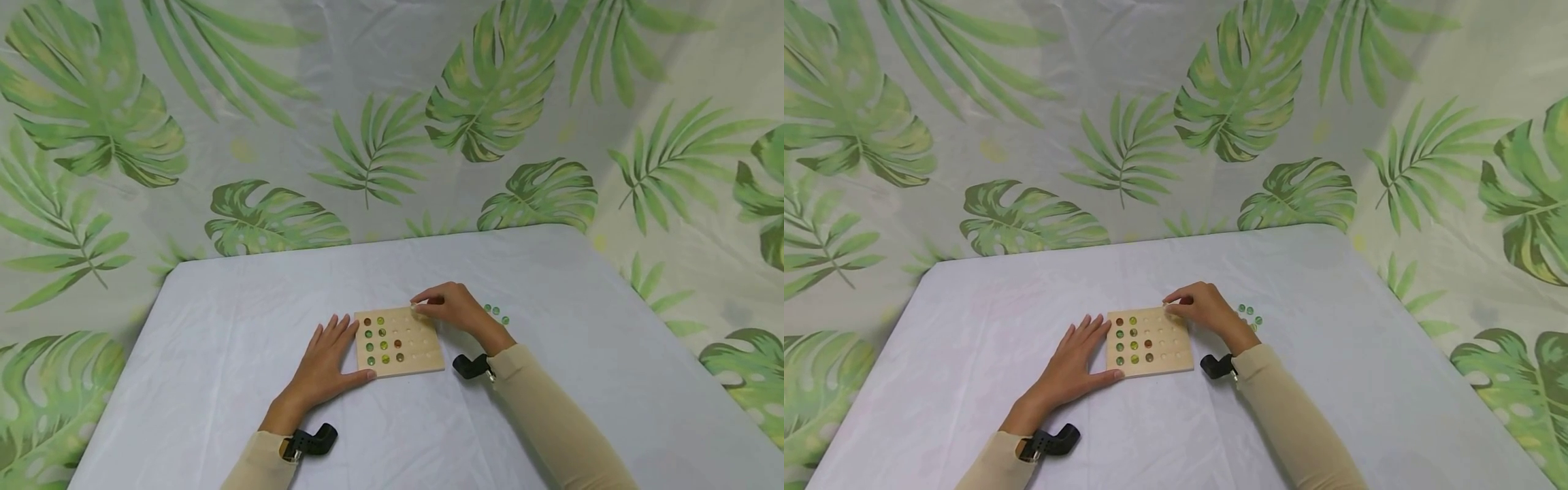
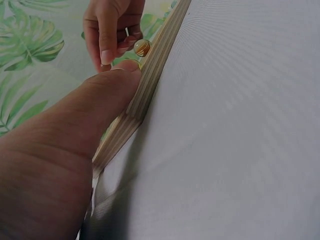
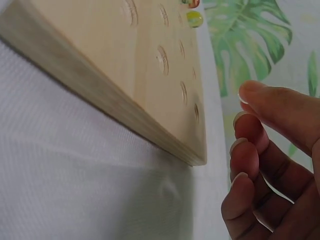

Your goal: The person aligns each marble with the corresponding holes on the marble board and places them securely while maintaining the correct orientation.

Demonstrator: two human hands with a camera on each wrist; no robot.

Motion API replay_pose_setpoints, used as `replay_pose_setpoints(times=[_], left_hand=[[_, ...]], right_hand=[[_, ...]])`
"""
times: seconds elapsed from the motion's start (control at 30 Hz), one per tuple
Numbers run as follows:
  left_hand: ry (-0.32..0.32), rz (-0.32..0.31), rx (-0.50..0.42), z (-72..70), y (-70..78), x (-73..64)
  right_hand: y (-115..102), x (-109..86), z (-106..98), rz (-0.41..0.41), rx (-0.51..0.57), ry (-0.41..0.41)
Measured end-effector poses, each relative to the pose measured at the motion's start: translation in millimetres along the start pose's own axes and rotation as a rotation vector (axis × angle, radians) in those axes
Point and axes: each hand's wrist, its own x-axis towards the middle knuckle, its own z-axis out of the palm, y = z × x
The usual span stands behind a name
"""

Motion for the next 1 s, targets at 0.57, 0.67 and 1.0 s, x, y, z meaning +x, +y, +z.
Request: replay_pose_setpoints(times=[0.57, 0.67, 1.0], left_hand=[[0.013, 0.002, 0.011, 0.0, -1.0, -0.3], [0.02, 0.002, 0.011, 0.4, -0.7, -0.4], [0.033, 0.015, 0.006, 1.4, -3.7, -0.5]], right_hand=[[-8.7, 9.9, 15.4, 0.022, 0.023, -0.016], [-11.0, 10.2, 17.9, 0.018, 0.017, -0.02], [-15.8, 14.1, 28.7, 0.01, 0.001, -0.04]])
